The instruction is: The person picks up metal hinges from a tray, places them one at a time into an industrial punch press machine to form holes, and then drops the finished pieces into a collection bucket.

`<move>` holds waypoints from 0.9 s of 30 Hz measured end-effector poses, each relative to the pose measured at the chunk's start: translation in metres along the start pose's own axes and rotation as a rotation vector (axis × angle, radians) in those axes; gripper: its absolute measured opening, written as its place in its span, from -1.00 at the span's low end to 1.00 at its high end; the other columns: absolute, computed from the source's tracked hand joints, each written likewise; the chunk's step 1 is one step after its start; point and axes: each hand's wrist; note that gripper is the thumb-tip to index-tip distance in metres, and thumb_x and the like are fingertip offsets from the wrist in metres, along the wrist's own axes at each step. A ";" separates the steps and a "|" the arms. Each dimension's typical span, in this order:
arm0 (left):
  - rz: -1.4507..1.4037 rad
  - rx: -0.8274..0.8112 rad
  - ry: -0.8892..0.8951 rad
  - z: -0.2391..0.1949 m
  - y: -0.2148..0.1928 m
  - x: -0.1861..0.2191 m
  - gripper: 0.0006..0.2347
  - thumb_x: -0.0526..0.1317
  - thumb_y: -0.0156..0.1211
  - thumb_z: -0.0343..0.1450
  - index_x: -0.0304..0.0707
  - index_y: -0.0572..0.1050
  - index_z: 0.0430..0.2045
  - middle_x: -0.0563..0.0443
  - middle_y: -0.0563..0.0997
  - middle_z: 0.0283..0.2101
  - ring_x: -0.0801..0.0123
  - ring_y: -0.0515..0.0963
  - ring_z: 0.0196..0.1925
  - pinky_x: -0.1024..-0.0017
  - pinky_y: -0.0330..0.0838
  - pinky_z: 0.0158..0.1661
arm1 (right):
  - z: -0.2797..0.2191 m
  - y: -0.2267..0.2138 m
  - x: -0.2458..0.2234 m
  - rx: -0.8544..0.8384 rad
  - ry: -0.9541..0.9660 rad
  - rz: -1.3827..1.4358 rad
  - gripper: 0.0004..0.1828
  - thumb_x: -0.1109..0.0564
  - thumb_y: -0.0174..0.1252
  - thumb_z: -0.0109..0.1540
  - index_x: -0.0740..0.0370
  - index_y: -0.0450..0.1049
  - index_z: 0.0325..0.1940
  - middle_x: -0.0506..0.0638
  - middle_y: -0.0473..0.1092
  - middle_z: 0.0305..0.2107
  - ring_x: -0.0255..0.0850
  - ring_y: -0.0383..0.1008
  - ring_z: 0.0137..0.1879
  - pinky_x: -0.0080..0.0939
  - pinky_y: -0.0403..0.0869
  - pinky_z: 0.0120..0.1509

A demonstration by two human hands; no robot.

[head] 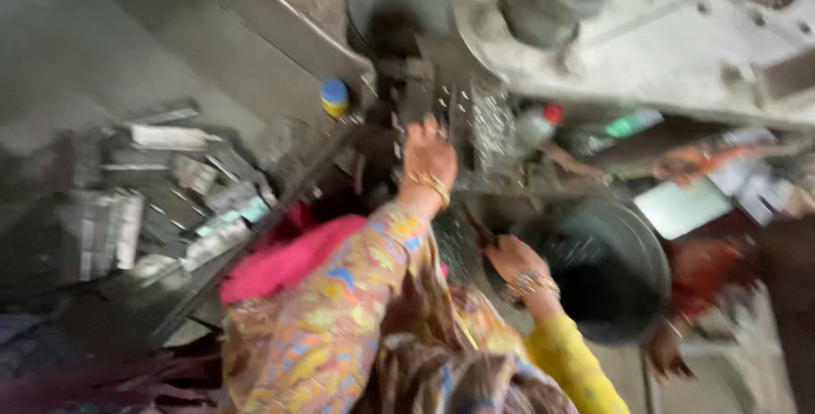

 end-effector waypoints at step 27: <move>-0.312 0.290 -0.125 -0.027 -0.048 -0.041 -0.66 -0.05 0.17 0.29 -0.21 0.57 -0.14 -0.07 0.58 0.04 0.11 0.37 0.25 -0.02 0.16 0.15 | 0.014 0.024 0.011 0.006 -0.042 -0.012 -0.48 -0.34 0.02 0.23 0.15 0.54 -0.19 0.25 0.55 -0.27 0.22 0.56 -0.06 0.18 0.52 -0.02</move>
Point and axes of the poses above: each hand's wrist, its own z-axis towards the middle knuckle, its own y-axis out of the palm, x = y × z
